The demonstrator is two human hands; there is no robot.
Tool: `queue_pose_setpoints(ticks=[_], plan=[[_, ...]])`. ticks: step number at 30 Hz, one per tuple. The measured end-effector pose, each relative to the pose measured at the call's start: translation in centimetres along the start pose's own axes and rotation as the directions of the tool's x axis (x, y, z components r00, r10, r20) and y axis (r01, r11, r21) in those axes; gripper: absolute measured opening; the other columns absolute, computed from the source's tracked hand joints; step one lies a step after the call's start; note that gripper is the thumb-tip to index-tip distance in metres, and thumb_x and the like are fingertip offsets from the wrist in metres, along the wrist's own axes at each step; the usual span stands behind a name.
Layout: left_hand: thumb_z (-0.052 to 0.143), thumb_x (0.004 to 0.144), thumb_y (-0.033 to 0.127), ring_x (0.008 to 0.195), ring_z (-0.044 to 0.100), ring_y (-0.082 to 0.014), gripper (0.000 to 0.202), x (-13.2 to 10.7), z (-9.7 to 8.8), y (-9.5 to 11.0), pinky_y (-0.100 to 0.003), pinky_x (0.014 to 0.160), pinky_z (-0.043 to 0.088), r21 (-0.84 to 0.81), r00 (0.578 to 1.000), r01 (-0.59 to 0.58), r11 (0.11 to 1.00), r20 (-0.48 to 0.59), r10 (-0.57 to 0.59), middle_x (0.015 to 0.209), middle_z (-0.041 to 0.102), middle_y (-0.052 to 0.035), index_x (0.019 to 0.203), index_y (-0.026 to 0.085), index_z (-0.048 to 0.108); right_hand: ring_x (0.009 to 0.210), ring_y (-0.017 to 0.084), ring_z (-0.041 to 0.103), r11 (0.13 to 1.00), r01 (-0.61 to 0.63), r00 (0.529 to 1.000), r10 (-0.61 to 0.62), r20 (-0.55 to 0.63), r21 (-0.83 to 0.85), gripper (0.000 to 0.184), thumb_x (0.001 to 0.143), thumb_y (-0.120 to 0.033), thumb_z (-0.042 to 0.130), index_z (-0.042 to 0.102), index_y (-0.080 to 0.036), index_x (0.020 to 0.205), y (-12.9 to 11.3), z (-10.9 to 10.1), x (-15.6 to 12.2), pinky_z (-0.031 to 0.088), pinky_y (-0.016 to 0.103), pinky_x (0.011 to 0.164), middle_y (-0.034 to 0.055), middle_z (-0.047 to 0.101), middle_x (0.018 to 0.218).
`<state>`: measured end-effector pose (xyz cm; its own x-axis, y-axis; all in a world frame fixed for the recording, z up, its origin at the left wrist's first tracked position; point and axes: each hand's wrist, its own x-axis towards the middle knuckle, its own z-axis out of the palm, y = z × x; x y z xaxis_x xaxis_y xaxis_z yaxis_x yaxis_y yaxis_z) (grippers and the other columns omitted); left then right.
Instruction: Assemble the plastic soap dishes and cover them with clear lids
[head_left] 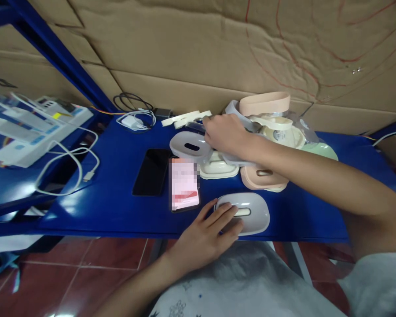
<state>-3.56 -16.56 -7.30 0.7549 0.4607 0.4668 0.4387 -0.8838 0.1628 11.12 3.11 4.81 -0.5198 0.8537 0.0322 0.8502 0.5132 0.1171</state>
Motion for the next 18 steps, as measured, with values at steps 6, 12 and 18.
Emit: queue_pose_setpoints(ticks=[6, 12, 18], plan=[[0.06, 0.109, 0.029, 0.144, 0.058, -0.0273, 0.027, 0.0, -0.2, 0.1, -0.054, 0.124, 0.046, -0.007, 1.0, 0.009, 1.0, 0.013, -0.009, 0.146, 0.069, -0.0116, 0.134, 0.021, 0.068, 0.107, 0.028, 0.073, 0.983, -0.027, 0.995, 0.008, -0.1, -0.18, 0.037, 0.099, -0.002, 0.043, 0.072, -0.01, 0.122, 0.0, 0.2, 0.0, 0.047, 0.035, 0.082, 0.018, 0.078, 0.117], [0.06, 0.109, 0.029, 0.144, 0.058, -0.0275, 0.027, 0.1, -0.1, 0.0, -0.054, 0.125, 0.045, -0.017, 1.0, 0.016, 1.0, 0.021, -0.016, 0.147, 0.067, -0.012, 0.133, 0.02, 0.067, 0.111, 0.029, 0.066, 0.967, 0.007, 0.963, -0.075, -0.259, -0.255, 0.039, 0.104, -0.004, 0.035, 0.07, -0.013, 0.119, 0.5, -1.0, -2.2, 0.046, 0.04, 0.088, 0.0161, 0.075, 0.114], [0.074, 0.098, 0.018, 0.142, 0.057, -0.0282, 0.049, -0.3, -0.1, 0.3, -0.061, 0.13, 0.036, -0.028, 0.984, 0.037, 0.999, -0.173, -0.041, 0.152, 0.057, -0.0114, 0.144, 0.03, 0.061, 0.107, 0.022, 0.068, 0.974, 0.137, 0.79, -0.218, -0.573, -0.181, 0.039, 0.11, -0.014, 0.045, 0.06, -0.021, 0.145, 1.0, -0.4, -12.6, 0.05, 0.039, 0.088, 0.0062, 0.079, 0.126]])
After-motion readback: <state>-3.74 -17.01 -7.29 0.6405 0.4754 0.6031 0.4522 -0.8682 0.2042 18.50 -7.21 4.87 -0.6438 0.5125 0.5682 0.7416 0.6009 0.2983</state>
